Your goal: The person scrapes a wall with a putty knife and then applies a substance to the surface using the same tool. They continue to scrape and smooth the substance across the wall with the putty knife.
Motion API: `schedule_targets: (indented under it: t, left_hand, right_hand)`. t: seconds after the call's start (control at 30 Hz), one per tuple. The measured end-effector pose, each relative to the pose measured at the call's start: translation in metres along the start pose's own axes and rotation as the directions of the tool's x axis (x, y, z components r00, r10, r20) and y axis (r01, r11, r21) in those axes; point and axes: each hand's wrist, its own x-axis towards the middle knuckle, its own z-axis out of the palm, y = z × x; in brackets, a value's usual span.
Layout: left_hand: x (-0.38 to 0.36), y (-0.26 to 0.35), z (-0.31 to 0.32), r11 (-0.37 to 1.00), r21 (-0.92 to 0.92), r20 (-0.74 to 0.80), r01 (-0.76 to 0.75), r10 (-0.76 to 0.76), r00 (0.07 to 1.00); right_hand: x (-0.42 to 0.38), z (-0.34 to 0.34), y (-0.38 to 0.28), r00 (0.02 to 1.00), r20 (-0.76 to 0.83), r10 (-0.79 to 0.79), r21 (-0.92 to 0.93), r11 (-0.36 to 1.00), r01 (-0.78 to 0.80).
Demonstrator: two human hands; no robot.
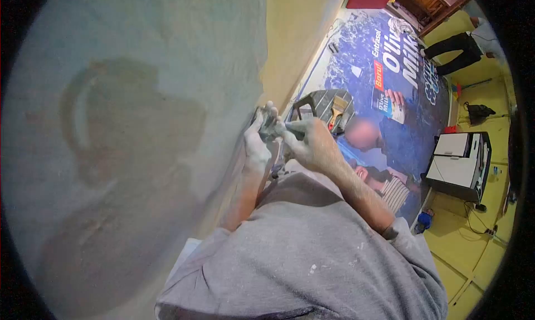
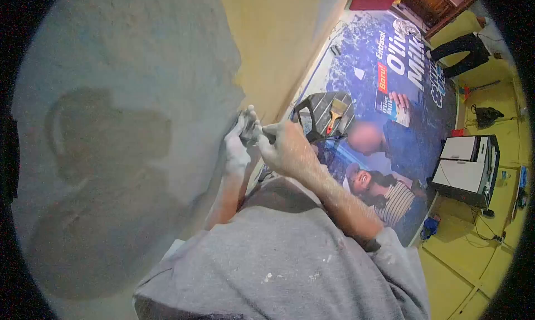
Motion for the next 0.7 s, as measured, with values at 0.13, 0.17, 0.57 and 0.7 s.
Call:
schedule_targets:
  t: [0.13,0.17,0.57,0.7]
  left_hand:
    - [0.0,0.001,-0.003,0.991,-0.123,0.033,0.054,-0.05,0.998]
    - [0.012,-0.012,-0.013,0.975,-0.204,-0.007,0.083,-0.086,0.996]
    - [-0.012,0.005,0.012,0.999,-0.045,-0.209,-0.017,0.008,0.978]
    - [-0.004,0.006,0.022,0.992,-0.12,-0.109,0.026,-0.039,0.993]
  right_hand:
    - [0.011,-0.002,-0.009,0.995,0.059,0.076,-0.051,0.996,-0.073]
    - [0.018,0.002,-0.002,0.985,0.077,0.153,-0.081,0.986,-0.147]
    - [0.005,-0.003,-0.004,0.996,0.061,0.064,-0.05,0.997,-0.061]
    - [0.0,-0.007,-0.006,0.999,0.008,0.031,0.032,0.999,-0.032]
